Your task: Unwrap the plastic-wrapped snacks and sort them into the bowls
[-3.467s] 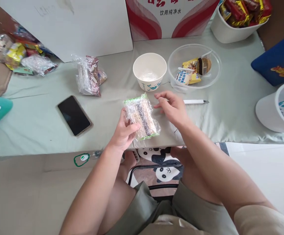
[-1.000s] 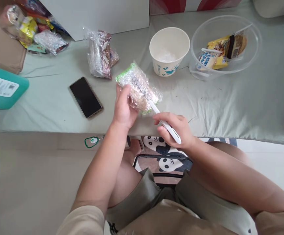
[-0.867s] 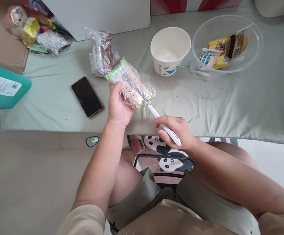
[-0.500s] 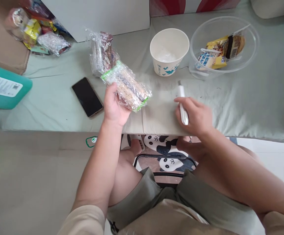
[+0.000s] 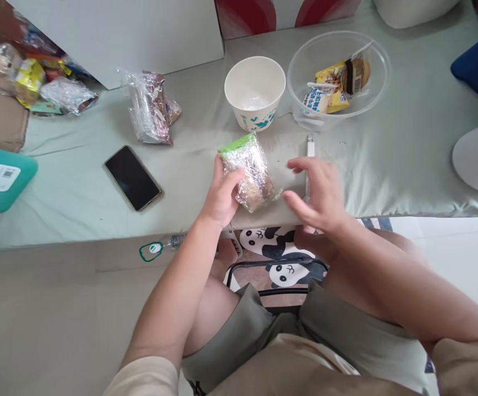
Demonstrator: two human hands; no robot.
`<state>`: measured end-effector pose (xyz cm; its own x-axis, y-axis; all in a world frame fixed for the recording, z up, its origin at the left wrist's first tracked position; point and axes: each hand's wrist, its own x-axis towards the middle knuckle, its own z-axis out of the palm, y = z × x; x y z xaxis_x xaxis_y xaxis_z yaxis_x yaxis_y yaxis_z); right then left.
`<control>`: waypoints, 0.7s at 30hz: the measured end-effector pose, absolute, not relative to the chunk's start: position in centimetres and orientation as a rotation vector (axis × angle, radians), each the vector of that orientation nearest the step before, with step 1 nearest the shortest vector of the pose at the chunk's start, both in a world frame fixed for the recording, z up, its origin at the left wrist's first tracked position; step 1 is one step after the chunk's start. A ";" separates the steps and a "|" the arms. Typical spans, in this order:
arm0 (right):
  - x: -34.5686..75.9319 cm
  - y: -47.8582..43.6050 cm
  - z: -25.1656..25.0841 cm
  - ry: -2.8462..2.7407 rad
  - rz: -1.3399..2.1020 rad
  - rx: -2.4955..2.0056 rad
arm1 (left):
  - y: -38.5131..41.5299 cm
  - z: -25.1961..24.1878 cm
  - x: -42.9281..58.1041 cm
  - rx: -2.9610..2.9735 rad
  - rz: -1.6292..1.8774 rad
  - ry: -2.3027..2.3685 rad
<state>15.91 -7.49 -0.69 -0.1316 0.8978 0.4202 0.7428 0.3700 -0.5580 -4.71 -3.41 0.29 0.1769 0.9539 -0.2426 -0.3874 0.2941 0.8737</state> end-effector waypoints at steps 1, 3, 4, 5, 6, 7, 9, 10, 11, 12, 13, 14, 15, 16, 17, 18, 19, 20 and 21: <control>15.3 -7.5 -0.6 -1.924 0.373 -1.366 | -3.5 0.1 -4.5 0.781 1.094 0.931; 14.0 -7.6 -0.4 -1.900 0.522 -1.355 | -3.6 -0.2 -4.2 0.792 1.098 0.929; 13.5 -7.6 -0.4 -1.875 0.567 -1.374 | -3.6 -0.3 -4.1 0.790 1.103 0.932; 13.2 -7.6 -0.3 -1.849 0.593 -1.390 | -3.6 -0.4 -4.1 0.787 1.107 0.940; 12.9 -7.6 -0.3 -1.822 0.608 -1.398 | -3.6 -0.5 -4.2 0.786 1.112 0.953; 12.8 -7.6 -0.3 -1.799 0.620 -1.401 | -3.5 -0.5 -4.3 0.788 1.112 0.968; 12.8 -7.6 -0.2 -1.771 0.642 -1.395 | -3.5 -0.5 -4.5 0.801 1.099 0.989; 13.0 -7.6 -0.2 -1.772 0.646 -1.380 | -3.4 -0.4 -4.6 0.806 1.094 0.996; 13.1 -7.7 -0.1 -1.790 0.636 -1.352 | -3.4 -0.4 -4.8 0.808 1.093 1.000; 13.3 -7.7 -0.1 -1.821 0.608 -1.305 | -3.3 -0.4 -4.9 0.805 1.093 1.001; 13.4 -7.8 0.0 -1.861 0.563 -1.240 | -3.2 -0.4 -5.1 0.798 1.093 0.999; 13.6 -7.8 0.0 -1.902 0.507 -1.166 | -3.1 -0.4 -5.3 0.787 1.090 0.994; 13.7 -7.9 0.0 -1.942 0.452 -1.095 | -3.1 -0.5 -5.6 0.773 1.080 0.989; 13.8 -8.1 0.0 -1.981 0.398 -1.032 | -3.0 -0.5 -5.8 0.755 1.062 0.983; 13.9 -8.2 -0.1 -2.026 0.348 -0.974 | -2.9 -0.6 -6.1 0.735 1.043 0.980; 13.9 -8.5 -0.2 -2.075 0.298 -0.919 | -2.9 -0.7 -6.4 0.714 1.030 0.981; 13.8 -8.7 -0.2 -2.128 0.253 -0.867 | -2.9 -0.7 -6.7 0.696 1.025 0.984; 13.7 -8.9 -0.2 -2.183 0.219 -0.818 | -3.0 -0.8 -6.9 0.686 1.029 0.988; 13.6 -9.2 -0.2 -2.234 0.202 -0.773 | -3.1 -0.7 -7.1 0.689 1.045 0.991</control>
